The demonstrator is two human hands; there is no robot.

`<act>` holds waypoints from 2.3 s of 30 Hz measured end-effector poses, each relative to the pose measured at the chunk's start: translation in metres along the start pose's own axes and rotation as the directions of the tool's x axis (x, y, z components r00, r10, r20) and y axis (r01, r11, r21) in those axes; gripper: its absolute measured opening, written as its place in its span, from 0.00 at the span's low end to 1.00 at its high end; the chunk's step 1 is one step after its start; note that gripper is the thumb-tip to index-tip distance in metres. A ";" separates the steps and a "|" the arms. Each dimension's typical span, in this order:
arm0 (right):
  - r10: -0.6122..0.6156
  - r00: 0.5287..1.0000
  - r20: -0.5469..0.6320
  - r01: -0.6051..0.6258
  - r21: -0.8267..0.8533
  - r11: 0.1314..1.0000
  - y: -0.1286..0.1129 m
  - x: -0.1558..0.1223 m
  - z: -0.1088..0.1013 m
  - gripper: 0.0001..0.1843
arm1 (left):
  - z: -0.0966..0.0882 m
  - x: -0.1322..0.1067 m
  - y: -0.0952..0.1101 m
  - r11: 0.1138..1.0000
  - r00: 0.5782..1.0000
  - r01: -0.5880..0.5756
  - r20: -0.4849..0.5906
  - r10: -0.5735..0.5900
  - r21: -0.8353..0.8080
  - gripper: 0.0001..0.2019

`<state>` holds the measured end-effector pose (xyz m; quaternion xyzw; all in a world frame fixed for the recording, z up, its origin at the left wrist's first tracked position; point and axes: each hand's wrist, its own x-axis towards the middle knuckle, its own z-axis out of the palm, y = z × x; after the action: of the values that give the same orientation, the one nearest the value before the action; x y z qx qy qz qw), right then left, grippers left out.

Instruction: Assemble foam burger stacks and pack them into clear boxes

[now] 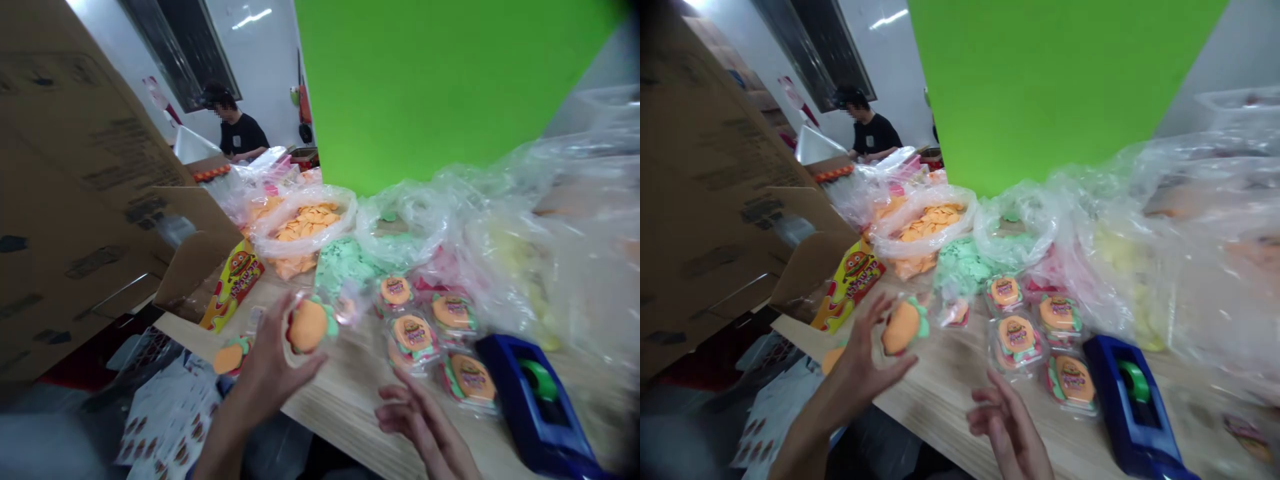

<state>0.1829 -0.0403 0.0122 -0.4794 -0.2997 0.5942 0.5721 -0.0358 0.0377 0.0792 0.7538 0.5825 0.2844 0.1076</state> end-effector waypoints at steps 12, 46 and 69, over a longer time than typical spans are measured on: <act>0.158 0.986 0.049 -0.160 0.519 0.840 -0.054 -0.012 -0.002 0.40 | 0.066 -0.024 0.093 0.932 0.944 -0.267 0.128 0.304 -0.244 0.52; 0.301 0.915 0.270 -0.401 0.514 0.758 -0.029 -0.036 -0.050 0.32 | 0.052 -0.030 0.098 0.844 0.678 0.254 0.709 0.194 -0.473 0.17; 0.254 0.924 0.286 -0.381 0.623 0.683 -0.026 -0.035 -0.052 0.26 | 0.054 -0.025 0.087 0.817 0.719 -0.407 0.408 0.562 -0.409 0.15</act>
<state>0.2367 -0.0801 0.0250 -0.2323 -0.0278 0.7918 0.5642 0.0612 -0.0028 0.0700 0.9039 0.2636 0.1744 0.2883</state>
